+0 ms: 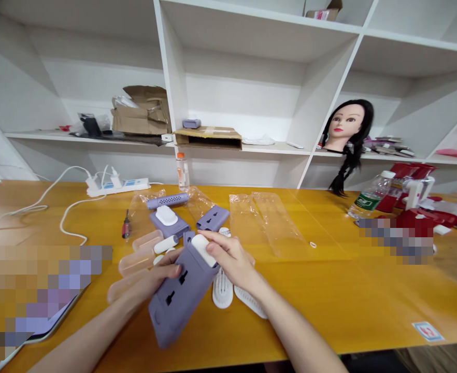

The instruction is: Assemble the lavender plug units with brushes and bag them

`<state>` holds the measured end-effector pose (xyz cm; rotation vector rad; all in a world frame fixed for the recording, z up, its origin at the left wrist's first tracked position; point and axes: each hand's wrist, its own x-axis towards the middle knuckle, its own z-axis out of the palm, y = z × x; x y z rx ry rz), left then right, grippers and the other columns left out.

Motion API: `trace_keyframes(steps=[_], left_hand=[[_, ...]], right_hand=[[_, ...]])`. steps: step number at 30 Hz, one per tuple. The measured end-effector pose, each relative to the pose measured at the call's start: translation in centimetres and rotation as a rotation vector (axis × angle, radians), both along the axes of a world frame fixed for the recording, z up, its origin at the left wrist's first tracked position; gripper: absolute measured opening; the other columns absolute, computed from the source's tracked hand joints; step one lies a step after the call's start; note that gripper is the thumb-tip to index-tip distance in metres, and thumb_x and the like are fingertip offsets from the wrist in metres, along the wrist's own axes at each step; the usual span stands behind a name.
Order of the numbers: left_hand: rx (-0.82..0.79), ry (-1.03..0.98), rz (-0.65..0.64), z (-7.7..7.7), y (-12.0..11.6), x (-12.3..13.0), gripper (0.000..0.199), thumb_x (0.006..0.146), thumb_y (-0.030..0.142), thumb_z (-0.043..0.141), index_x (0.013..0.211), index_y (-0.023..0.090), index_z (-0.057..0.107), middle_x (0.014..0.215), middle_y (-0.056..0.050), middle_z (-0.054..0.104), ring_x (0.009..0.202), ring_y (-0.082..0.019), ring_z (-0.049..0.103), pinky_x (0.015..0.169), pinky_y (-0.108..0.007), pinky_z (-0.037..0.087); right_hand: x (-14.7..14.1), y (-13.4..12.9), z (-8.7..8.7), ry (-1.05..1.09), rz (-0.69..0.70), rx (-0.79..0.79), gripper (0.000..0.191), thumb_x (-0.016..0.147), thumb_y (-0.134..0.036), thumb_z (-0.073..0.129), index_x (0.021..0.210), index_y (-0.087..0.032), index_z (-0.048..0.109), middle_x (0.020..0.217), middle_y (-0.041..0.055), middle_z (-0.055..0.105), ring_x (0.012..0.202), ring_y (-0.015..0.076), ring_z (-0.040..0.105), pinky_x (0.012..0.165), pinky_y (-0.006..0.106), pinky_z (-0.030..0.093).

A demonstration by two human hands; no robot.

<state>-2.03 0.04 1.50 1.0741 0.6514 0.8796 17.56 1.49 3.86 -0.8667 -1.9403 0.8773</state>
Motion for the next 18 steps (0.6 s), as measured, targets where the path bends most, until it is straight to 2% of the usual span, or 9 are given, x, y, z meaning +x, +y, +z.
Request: trace_keyframes(steps=[2,4,7,10,14,16,18], left_hand=[[-0.047,-0.026,0.013,-0.4,0.1,0.2,0.06,0.051,0.037,0.075,0.106,0.014,0.064,0.078,-0.006,0.067,0.065,-0.019,0.058,0.06,-0.028,0.041],[-0.075,-0.05,0.031,-0.6,0.2,0.2,0.059,0.052,0.038,0.074,0.105,0.013,0.064,0.077,-0.006,0.068,0.065,-0.02,0.059,0.059,-0.028,0.041],[-0.108,-0.082,0.068,-0.9,0.3,0.3,0.058,0.056,0.04,0.073,0.107,0.015,0.062,0.078,-0.006,0.068,0.071,-0.022,0.062,0.061,-0.029,0.043],[-0.124,-0.089,0.048,-1.1,0.5,0.2,0.06,0.055,0.044,0.073,0.108,0.017,0.061,0.08,-0.007,0.069,0.075,-0.024,0.062,0.064,-0.032,0.045],[-0.127,-0.107,0.005,-1.4,0.7,0.2,0.064,0.054,0.046,0.073,0.11,0.017,0.06,0.083,-0.008,0.069,0.079,-0.026,0.063,0.067,-0.033,0.047],[-0.134,-0.109,-0.001,-1.6,0.5,0.2,0.062,0.055,0.043,0.073,0.109,0.016,0.06,0.083,-0.008,0.068,0.078,-0.025,0.063,0.066,-0.032,0.046],[-0.147,-0.11,-0.006,-1.6,0.2,0.2,0.058,0.056,0.04,0.073,0.107,0.015,0.061,0.082,-0.008,0.068,0.076,-0.024,0.062,0.064,-0.03,0.045]], right_hand=[[-0.3,0.1,-0.1,0.056,-0.034,-0.087,0.048,0.086,-0.055,0.038,0.114,-0.024,0.061,0.084,0.0037,0.063,0.074,0.016,0.053,0.065,0.027,0.04],[-0.4,0.2,-0.1,0.102,-0.031,-0.211,0.053,0.085,-0.06,0.035,0.113,-0.024,0.061,0.082,0.004,0.061,0.068,0.0137,0.05,0.057,0.024,0.039],[-0.3,0.6,-0.3,0.166,0.094,-0.388,0.063,0.082,-0.066,0.033,0.121,-0.022,0.055,0.059,-0.0023,0.046,0.046,0.0072,0.035,0.042,0.019,0.026],[0.0,1.0,-0.6,0.228,0.256,-0.424,0.073,0.077,-0.069,0.04,0.129,-0.017,0.045,0.05,-0.0076,0.032,0.04,0.0057,0.027,0.039,0.018,0.021],[0.3,1.0,-0.4,0.278,0.377,-0.454,0.074,0.069,-0.058,0.063,0.13,-0.021,0.041,0.065,-0.0046,0.047,0.044,0.0037,0.031,0.041,0.018,0.025],[0.2,0.9,0.1,0.289,0.425,-0.473,0.074,0.061,-0.051,0.072,0.125,-0.023,0.046,0.078,-0.0014,0.052,0.053,0.0057,0.041,0.047,0.018,0.034],[0.2,0.9,0.5,0.285,0.469,-0.488,0.072,0.055,-0.047,0.078,0.117,-0.022,0.051,0.082,0.0002,0.055,0.067,0.0104,0.05,0.057,0.02,0.04]])
